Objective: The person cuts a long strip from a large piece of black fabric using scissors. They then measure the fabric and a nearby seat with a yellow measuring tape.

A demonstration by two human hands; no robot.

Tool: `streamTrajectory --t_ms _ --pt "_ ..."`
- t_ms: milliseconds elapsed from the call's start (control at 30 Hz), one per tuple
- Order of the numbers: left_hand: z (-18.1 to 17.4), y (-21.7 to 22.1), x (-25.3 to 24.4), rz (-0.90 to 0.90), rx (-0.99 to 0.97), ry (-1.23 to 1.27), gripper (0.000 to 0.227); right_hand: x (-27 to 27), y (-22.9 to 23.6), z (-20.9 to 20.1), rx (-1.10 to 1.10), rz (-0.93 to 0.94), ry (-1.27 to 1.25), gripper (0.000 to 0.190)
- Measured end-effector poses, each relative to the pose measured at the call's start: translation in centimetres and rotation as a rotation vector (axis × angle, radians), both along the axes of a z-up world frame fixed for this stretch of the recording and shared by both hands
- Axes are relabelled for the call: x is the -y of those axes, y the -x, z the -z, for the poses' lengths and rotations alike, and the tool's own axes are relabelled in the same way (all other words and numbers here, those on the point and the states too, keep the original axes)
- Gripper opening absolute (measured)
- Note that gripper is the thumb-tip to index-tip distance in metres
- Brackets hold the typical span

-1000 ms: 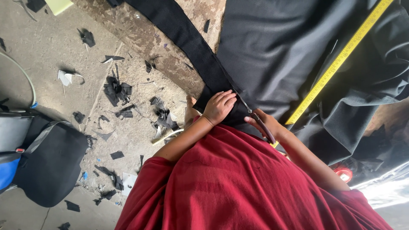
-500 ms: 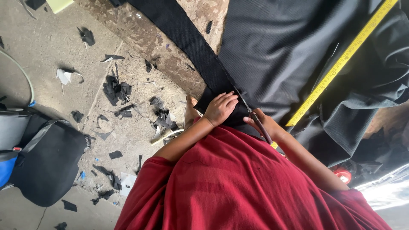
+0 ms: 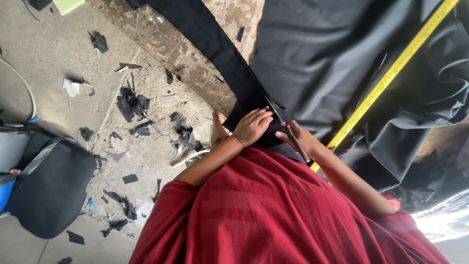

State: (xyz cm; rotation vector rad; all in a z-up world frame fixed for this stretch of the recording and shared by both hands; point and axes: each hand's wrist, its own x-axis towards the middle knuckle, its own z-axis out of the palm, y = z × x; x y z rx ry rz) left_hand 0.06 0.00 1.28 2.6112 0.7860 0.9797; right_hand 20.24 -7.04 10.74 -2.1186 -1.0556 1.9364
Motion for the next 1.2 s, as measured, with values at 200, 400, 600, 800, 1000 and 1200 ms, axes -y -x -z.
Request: streamTrajectory --t_ms 200,400,600,800,1000,1200 --pt "-0.2 0.3 -0.1 0.023 0.027 0.002 0.012 0.0 -0.3 3.2 0.056 -0.005 -0.07 0.057" --pt "-0.3 0.3 -0.4 0.024 0.06 0.036 0.014 -1.3 0.4 0.9 0.043 0.018 -0.032 0.057" --pt "-1.1 0.7 -0.6 0.08 0.097 0.095 0.019 -2.7 0.7 2.7 0.083 -0.079 -0.052 0.064" --pt "-0.4 0.8 -0.6 0.066 0.108 0.094 0.021 -3.0 1.6 0.5 0.068 0.073 -0.075 0.055" --pt "-1.8 0.8 -1.1 0.106 0.177 0.127 0.02 -4.3 0.7 4.8 0.053 -0.046 -0.075 0.071" --pt "-2.3 1.4 -1.3 0.128 0.203 0.101 0.023 -5.6 0.9 3.6 0.029 -0.117 -0.086 0.071"
